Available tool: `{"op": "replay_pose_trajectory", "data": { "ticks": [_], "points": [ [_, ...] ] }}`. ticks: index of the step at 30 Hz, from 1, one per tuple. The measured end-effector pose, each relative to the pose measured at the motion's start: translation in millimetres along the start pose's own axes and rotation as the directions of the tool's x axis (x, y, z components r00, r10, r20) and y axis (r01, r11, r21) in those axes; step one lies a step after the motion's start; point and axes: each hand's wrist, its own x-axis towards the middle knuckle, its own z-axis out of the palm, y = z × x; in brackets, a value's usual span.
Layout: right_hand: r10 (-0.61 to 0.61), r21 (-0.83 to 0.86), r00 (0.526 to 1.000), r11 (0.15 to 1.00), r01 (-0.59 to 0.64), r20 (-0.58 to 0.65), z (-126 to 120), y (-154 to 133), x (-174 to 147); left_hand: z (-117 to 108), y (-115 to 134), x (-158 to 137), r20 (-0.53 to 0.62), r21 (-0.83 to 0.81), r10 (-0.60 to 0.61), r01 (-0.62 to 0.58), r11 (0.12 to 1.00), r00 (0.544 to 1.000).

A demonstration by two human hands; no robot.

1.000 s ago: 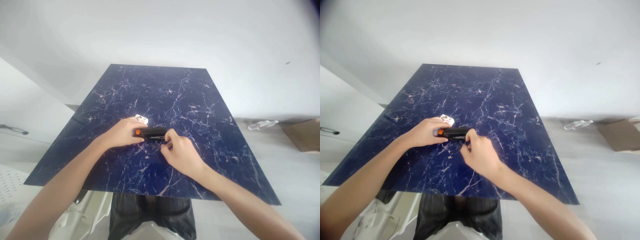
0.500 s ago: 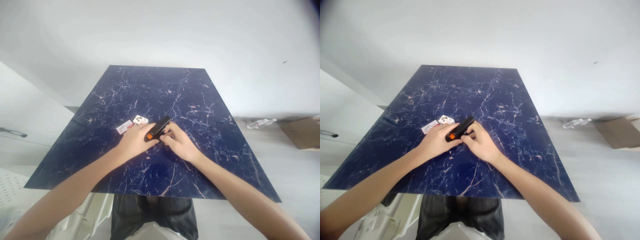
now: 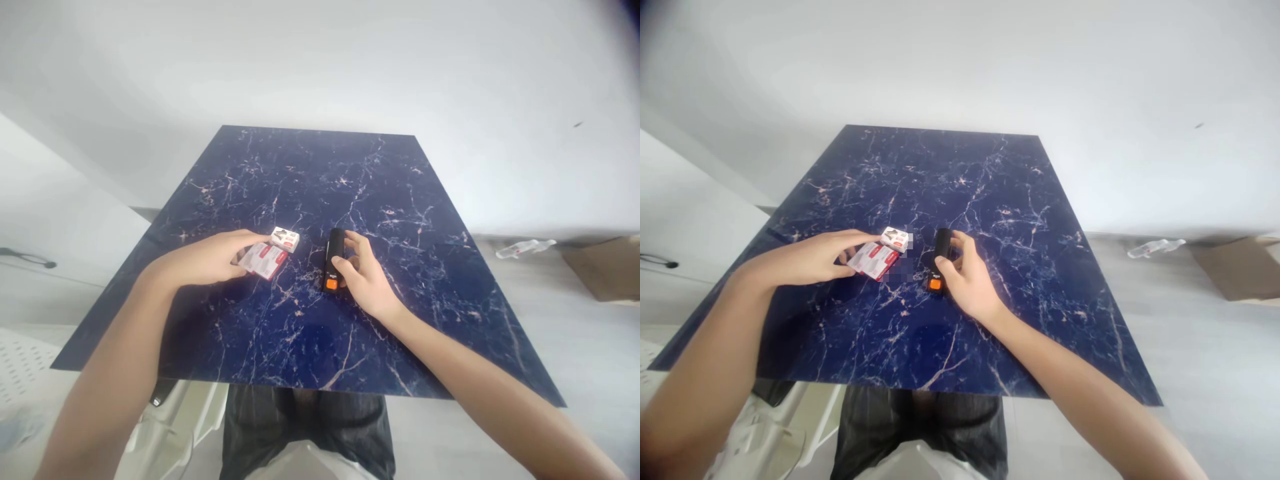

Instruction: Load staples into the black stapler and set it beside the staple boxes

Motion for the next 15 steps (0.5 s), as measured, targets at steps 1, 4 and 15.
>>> {"op": "replay_pose_trajectory", "data": {
  "ticks": [1,4,15],
  "points": [
    [-0.002,-0.012,1.000,1.000,0.002,0.004,0.0,0.2,-0.1,2.2,2.3,0.8,-0.013,-0.007,-0.019,0.019,1.000,1.000],
    [0.000,-0.056,1.000,0.998,0.001,0.011,-0.5,0.9,-0.6,5.4,12.0,3.9,-0.026,-0.005,-0.052,0.052,0.999,0.998],
    [0.004,-0.056,1.000,0.998,-0.003,0.022,-2.5,-2.5,-1.1,17.2,40.2,18.0,-0.044,-0.049,-0.047,0.045,0.998,0.998]
  ]
}}
